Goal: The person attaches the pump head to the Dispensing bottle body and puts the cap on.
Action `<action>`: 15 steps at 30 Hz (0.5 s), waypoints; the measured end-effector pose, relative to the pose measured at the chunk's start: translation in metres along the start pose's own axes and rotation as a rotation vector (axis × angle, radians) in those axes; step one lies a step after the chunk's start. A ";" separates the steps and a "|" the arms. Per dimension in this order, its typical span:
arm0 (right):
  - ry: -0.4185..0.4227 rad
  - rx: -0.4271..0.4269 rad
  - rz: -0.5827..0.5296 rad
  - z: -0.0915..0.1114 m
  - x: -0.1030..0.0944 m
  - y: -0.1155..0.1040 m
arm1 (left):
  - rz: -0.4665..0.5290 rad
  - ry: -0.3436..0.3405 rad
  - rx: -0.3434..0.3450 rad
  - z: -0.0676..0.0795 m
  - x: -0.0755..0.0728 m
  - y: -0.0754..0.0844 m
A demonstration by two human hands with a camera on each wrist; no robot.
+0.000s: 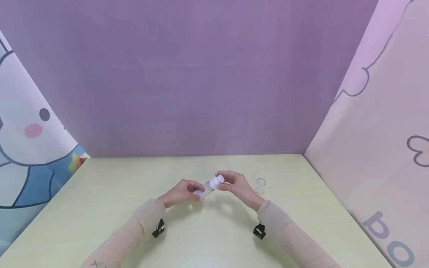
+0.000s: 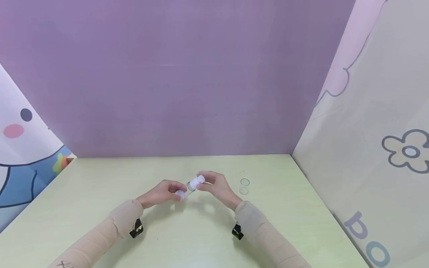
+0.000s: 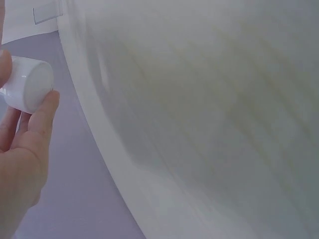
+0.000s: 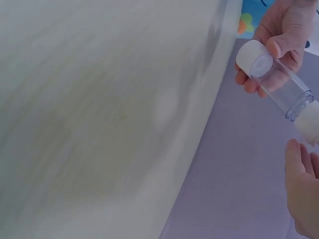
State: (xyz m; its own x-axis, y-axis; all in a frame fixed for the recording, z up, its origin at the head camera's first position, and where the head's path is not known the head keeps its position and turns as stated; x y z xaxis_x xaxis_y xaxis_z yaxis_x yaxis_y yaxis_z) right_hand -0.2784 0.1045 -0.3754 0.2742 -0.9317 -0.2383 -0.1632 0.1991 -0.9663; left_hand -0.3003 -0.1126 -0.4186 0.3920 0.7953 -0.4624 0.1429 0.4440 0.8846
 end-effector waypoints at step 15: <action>-0.001 0.029 -0.081 -0.008 0.001 0.014 | -0.005 -0.002 -0.006 -0.002 0.003 0.001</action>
State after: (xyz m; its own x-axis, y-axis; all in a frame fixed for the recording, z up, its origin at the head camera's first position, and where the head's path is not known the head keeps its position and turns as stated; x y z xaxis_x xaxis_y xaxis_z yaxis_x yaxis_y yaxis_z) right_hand -0.2882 0.1038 -0.3882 0.2860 -0.9448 -0.1596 -0.1133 0.1321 -0.9847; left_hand -0.3005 -0.1086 -0.4193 0.3933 0.7920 -0.4670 0.1392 0.4508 0.8817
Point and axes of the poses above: each hand's wrist, its own z-axis away from the middle knuckle, its own x-axis out of the palm, y = z × x, the point moved 2 cm from there along -z, towards the middle knuckle, and after that the axes turned 4 degrees about y, right-handed, at the moved point
